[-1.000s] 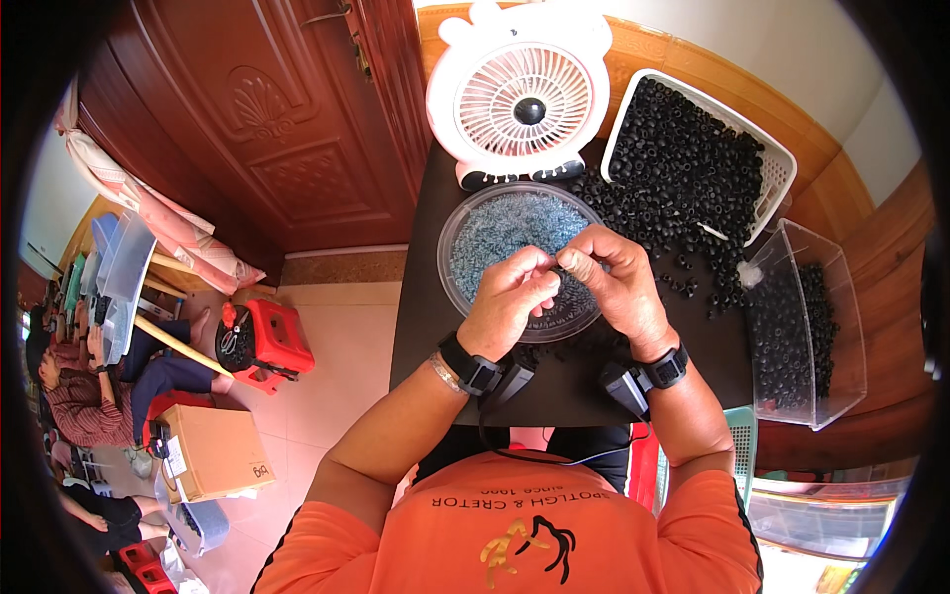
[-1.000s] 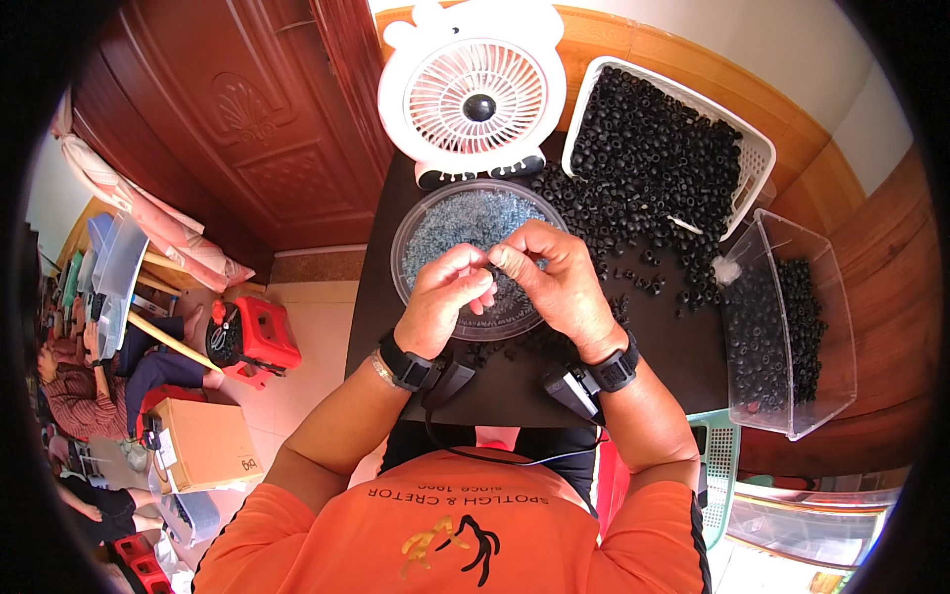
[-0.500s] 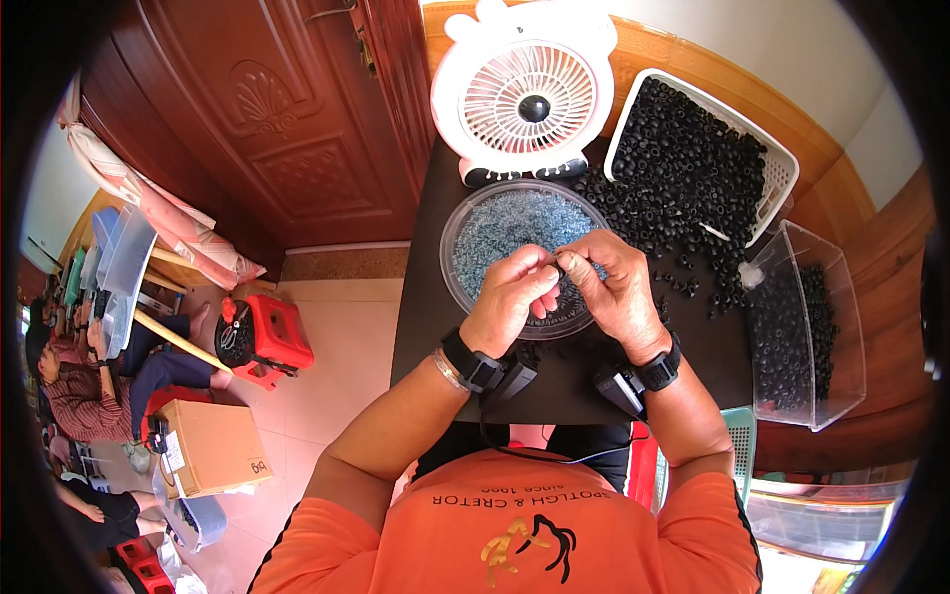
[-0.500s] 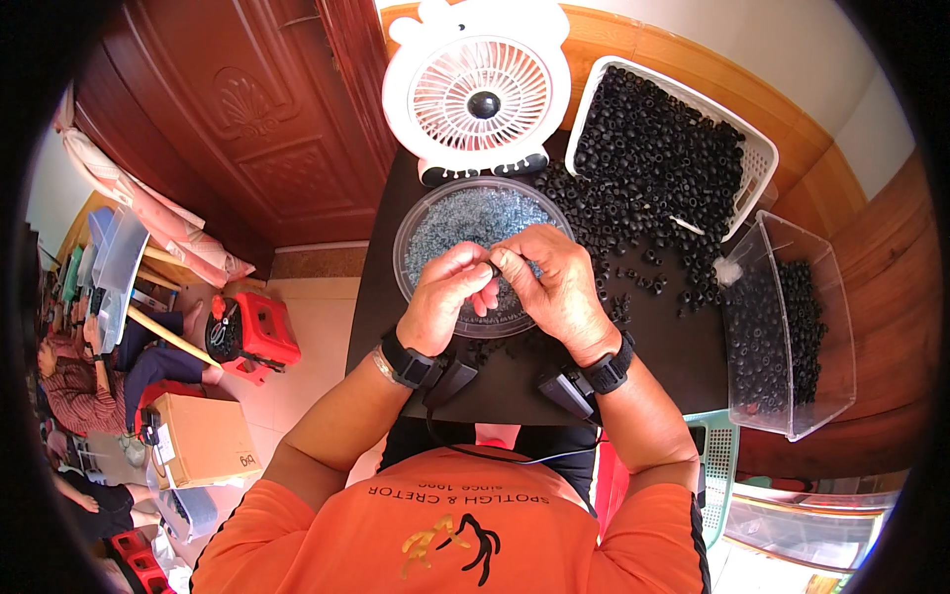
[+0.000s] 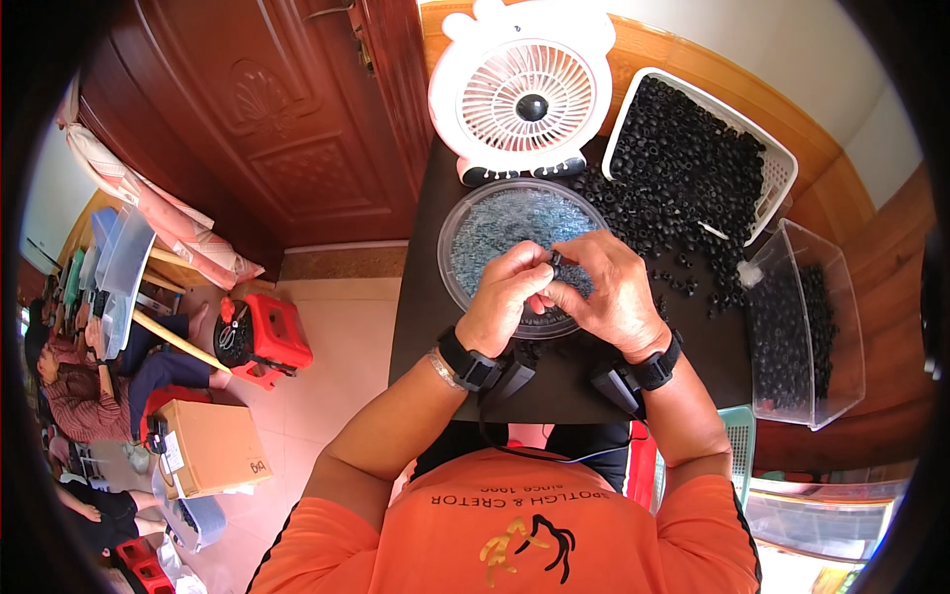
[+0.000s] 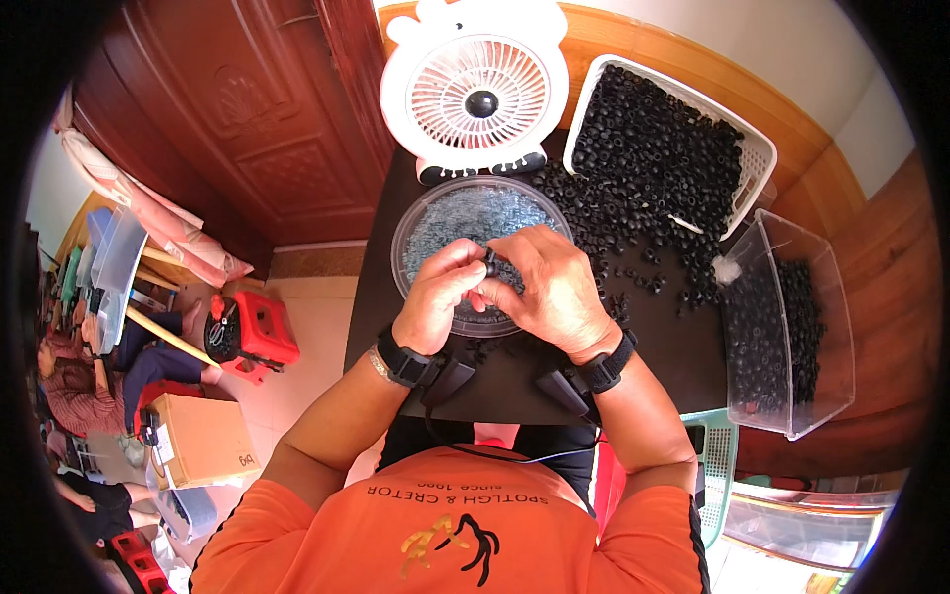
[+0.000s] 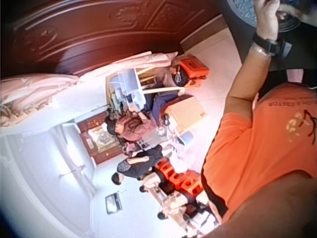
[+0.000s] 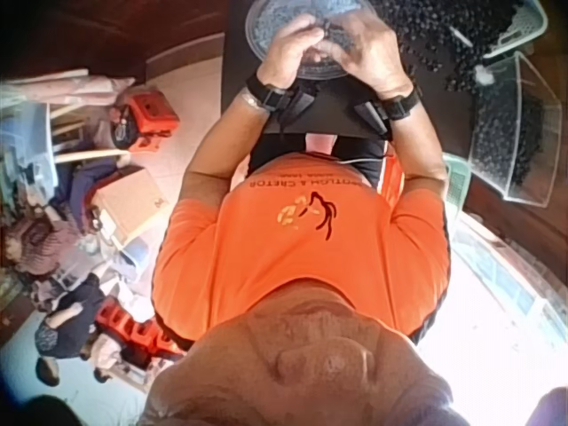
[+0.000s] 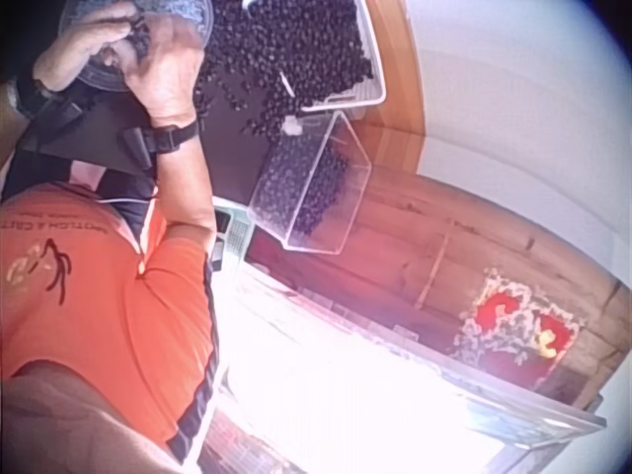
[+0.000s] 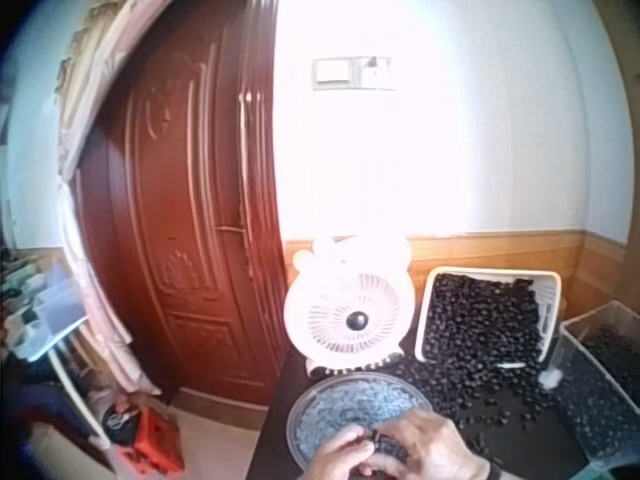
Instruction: Sort small black plastic components from a large bin into a small circular tray.
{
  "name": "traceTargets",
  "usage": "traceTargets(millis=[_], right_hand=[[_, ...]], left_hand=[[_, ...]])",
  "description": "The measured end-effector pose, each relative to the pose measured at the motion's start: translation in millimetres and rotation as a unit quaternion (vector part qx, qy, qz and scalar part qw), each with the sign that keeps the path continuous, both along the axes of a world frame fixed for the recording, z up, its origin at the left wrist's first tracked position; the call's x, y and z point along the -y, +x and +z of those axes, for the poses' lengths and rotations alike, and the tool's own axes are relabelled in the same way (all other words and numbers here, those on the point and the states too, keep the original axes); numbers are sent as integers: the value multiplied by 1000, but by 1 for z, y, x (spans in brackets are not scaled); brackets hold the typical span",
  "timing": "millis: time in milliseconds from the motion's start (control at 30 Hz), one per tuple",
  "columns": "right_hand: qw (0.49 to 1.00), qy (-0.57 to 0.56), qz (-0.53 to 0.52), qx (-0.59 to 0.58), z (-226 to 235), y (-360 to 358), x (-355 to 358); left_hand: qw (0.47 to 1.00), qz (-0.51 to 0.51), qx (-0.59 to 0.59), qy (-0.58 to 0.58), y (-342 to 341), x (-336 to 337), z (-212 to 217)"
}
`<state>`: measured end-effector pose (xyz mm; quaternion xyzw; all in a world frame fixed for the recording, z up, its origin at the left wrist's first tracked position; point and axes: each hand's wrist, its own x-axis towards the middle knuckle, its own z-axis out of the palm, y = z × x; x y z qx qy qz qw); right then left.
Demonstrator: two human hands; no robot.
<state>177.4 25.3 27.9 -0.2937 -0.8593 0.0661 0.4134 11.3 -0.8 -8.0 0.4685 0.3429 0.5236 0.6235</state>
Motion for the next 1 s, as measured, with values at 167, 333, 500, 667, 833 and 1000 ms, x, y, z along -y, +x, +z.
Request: traceTargets(millis=[167, 333, 500, 667, 833, 1000], right_hand=[[1000, 6, 7, -19, -1, 2, -1], [997, -3, 46, -61, -3, 4, -5], [996, 45, 57, -52, -5, 6, -7], [995, 68, 53, -50, -2, 6, -5], [995, 78, 53, -37, 0, 8, -4], [995, 82, 53, -12, 1, 7, -2]], left_hand=[[1000, -14, 4, 9, 0, 0, 1], [998, -39, 41, -4, 0, 1, 1], [996, -63, 58, -1, -1, 3, 4], [997, -57, 53, 10, 2, 3, 0], [997, -55, 42, 29, 5, 5, -2], [998, -47, 21, 39, 7, 8, -3]])
